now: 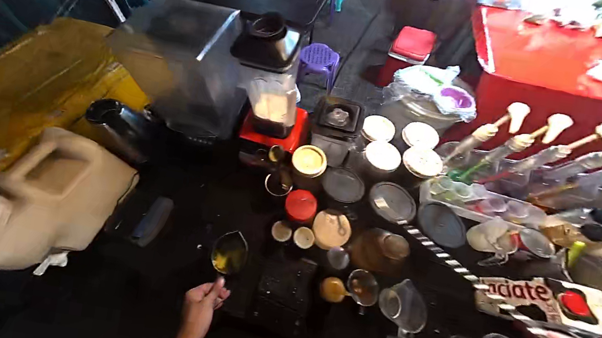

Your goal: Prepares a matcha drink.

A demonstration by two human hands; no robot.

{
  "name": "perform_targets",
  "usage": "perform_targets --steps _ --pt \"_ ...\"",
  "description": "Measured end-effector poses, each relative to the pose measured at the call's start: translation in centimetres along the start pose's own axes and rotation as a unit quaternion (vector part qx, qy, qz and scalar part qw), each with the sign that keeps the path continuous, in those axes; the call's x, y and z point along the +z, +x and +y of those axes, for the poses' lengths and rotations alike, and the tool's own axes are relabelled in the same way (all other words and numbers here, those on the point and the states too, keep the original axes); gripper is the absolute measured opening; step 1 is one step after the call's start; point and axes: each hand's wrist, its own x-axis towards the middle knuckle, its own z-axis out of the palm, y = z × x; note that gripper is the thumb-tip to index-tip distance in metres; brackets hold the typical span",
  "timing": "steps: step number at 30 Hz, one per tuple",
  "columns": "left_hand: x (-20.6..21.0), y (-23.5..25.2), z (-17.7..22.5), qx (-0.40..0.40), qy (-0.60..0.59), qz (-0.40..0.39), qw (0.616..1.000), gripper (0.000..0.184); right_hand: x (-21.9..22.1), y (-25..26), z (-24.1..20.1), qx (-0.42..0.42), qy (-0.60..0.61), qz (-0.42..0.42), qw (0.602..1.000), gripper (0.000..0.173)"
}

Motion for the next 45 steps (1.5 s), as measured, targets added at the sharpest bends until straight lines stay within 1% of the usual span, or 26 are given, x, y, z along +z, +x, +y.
perform_targets --steps 2,3,6,7,9,12,14,16,18,19,21,23,25,28,31,34,37,39,40,42,45 --pt "-1.2 0.8 0.0 0.023 0.014 -0.028 0.999 0.033 7.4 -1.1 -2.1 0.016 0.051 -0.08 0.995 0.017" --pt "-1.8 1.1 -0.1 0.032 0.018 -0.041 0.998 0.033 11.4 -2.1 -2.4 0.027 0.066 -0.106 0.992 0.016" --pt "-3.6 2.2 0.2 0.051 0.03 -0.084 0.995 0.034 22.1 -5.5 -1.5 0.018 0.023 -0.154 0.988 0.013" --pt "-4.3 2.6 0.4 0.053 0.037 -0.101 0.993 0.034 24.8 -6.4 -0.9 0.011 0.002 -0.168 0.986 0.013" --pt "-5.6 3.2 0.6 0.059 0.064 -0.129 0.988 0.034 28.9 -8.1 0.0 -0.002 -0.031 -0.191 0.981 0.015" --pt "-7.3 4.1 1.1 0.067 0.111 -0.162 0.978 0.035 32.8 -9.9 0.3 -0.007 -0.024 -0.208 0.978 0.016" --pt "-8.0 4.6 1.2 0.071 0.12 -0.175 0.975 0.035 33.8 -10.5 -0.4 -0.014 -0.007 -0.223 0.975 0.015" --pt "-8.5 4.9 1.0 0.062 0.113 -0.182 0.975 0.034 33.6 -10.6 -1.2 -0.013 -0.007 -0.263 0.965 0.013" --pt "-8.9 5.2 0.8 0.058 0.106 -0.186 0.975 0.035 32.6 -9.8 -1.6 0.009 -0.039 -0.295 0.955 0.014" --pt "-9.1 5.2 0.7 0.065 0.114 -0.189 0.973 0.035 32.2 -9.1 -1.5 0.02 -0.061 -0.298 0.952 0.015" --pt "-9.3 5.2 0.6 0.089 0.133 -0.197 0.967 0.037 32.0 -7.8 -1.0 0.027 -0.094 -0.28 0.955 0.016" --pt "-9.4 5.2 0.7 0.091 0.139 -0.211 0.963 0.038 32.5 -7.0 -0.5 0.023 -0.102 -0.262 0.959 0.017" --pt "-9.4 5.4 0.9 0.081 0.136 -0.221 0.962 0.038 33.5 -7.0 -0.5 0.011 -0.079 -0.255 0.964 0.017" --pt "-9.5 5.6 1.3 0.083 0.128 -0.233 0.961 0.037 34.2 -7.9 -1.9 0.013 -0.033 -0.286 0.958 0.015" --pt "-9.6 5.8 1.3 0.082 0.111 -0.237 0.962 0.037 33.1 -7.6 -2.8 0.036 -0.082 -0.311 0.946 0.016" --pt "-9.8 5.6 1.0 0.089 0.128 -0.241 0.958 0.038 32.6 -6.4 -1.7 0.043 -0.133 -0.273 0.952 0.018" --pt "-9.9 5.6 1.5 0.089 0.142 -0.234 0.958 0.038 33.7 -6.6 -1.3 0.03 -0.086 -0.259 0.962 0.018" --pt "-9.9 5.6 1.9 0.1 0.144 -0.226 0.958 0.038 34.1 -7.5 -2.2 0.024 -0.048 -0.278 0.959 0.016" --pt "-10.0 5.7 1.9 0.1 0.139 -0.225 0.959 0.038 34.0 -7.9 -2.6 0.024 -0.049 -0.29 0.955 0.016" --pt "-10.2 5.6 1.9 0.099 0.138 -0.222 0.96 0.037 33.1 -7.7 -3.1 0.027 -0.087 -0.294 0.952 0.016" --pt "-10.4 5.2 2.0 0.11 0.161 -0.224 0.955 0.038 32.8 -6.6 -2.2 0.019 -0.129 -0.252 0.959 0.018"
